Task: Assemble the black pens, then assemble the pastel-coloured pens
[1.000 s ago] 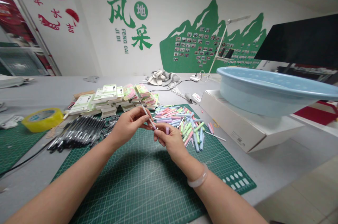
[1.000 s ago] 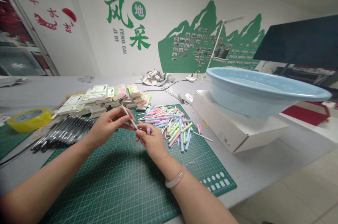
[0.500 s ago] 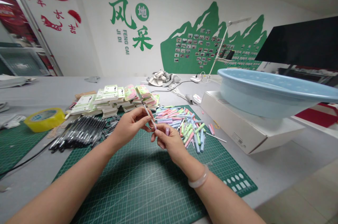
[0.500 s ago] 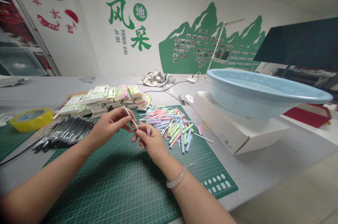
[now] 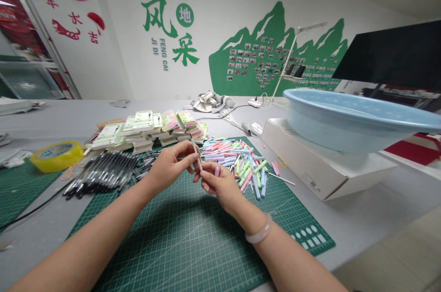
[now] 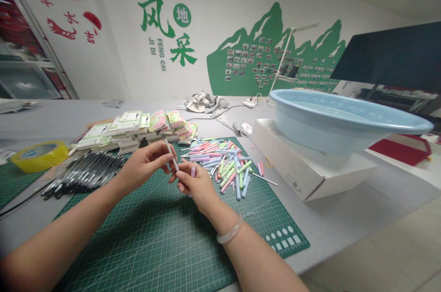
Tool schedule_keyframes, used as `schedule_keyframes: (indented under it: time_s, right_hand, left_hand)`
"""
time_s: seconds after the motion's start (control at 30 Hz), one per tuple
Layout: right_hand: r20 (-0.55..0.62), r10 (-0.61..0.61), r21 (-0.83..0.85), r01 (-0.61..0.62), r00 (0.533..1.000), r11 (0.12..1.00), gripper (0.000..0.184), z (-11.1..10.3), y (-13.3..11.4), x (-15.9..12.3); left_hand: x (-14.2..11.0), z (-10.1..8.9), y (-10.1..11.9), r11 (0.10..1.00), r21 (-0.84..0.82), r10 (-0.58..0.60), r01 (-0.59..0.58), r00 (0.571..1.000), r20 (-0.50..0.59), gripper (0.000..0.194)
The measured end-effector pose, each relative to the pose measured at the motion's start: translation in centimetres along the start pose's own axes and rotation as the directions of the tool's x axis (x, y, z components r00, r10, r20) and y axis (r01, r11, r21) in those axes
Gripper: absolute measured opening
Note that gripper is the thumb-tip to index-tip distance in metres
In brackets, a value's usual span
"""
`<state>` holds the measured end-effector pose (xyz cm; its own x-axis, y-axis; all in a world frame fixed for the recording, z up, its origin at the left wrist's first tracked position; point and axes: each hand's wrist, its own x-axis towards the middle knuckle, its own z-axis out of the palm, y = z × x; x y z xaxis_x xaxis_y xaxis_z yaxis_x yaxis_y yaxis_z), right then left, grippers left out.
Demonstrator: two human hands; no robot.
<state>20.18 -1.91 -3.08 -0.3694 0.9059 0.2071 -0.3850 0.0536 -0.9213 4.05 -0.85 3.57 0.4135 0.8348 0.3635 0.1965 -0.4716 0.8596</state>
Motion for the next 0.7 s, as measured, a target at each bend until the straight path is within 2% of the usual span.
schedule_keyframes:
  time_s: [0.47, 0.7]
  right_hand:
    - [0.004, 0.026, 0.052, -0.026, 1.000, 0.998, 0.026, 0.10, -0.06, -0.11]
    - [-0.006, 0.011, -0.005, -0.011, 1.000, 1.000, 0.026, 0.09, 0.09, -0.02]
  left_hand:
    - [0.05, 0.00, -0.20, 0.995, 0.097, 0.021, -0.022, 1.000, 0.007, 0.018]
    - [0.05, 0.20, -0.50, 0.989, 0.149, 0.018, -0.019, 1.000, 0.009, 0.018]
